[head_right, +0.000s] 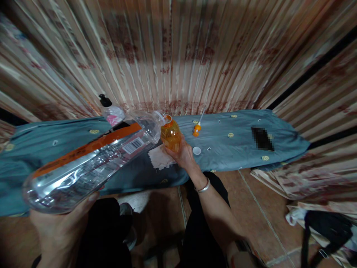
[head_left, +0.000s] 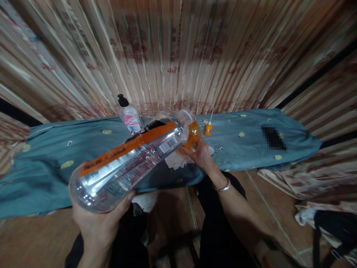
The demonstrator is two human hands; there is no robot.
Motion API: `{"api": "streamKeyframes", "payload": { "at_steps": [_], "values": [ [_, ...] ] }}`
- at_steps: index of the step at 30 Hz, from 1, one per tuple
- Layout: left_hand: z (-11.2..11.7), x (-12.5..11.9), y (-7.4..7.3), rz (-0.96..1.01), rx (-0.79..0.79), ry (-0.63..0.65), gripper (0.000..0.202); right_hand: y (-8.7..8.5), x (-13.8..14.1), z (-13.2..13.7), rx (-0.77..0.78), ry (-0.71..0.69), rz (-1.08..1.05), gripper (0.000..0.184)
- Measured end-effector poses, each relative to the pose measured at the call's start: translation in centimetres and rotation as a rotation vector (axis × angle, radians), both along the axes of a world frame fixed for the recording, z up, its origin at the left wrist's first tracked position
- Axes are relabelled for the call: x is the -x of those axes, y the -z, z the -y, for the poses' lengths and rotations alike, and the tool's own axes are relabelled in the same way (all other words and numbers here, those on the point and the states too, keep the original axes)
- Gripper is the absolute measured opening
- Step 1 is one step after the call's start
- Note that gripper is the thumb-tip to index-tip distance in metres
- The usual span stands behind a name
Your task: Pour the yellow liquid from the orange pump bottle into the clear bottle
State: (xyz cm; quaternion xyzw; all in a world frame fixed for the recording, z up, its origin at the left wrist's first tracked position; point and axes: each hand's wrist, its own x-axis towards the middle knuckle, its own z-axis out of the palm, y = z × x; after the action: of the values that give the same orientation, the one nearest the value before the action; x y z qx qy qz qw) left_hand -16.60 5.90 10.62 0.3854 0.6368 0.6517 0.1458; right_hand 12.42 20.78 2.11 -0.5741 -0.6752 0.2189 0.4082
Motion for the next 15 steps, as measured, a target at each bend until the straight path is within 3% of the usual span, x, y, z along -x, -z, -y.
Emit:
{"api": "streamKeyframes", "payload": {
  "at_steps": [8, 15],
  "values": [
    [-0.11, 0.00, 0.06, 0.064, -0.019, 0.024, 0.122, 0.21, -0.10, -0.16, -0.031, 0.011, 0.023, 0.087],
    [0.12, 0.48, 0.68, 0.025, -0.006, 0.014, 0.125, 0.19, -0.13, -0.13, -0.017, 0.001, 0.011, 0.088]
  ]
}}
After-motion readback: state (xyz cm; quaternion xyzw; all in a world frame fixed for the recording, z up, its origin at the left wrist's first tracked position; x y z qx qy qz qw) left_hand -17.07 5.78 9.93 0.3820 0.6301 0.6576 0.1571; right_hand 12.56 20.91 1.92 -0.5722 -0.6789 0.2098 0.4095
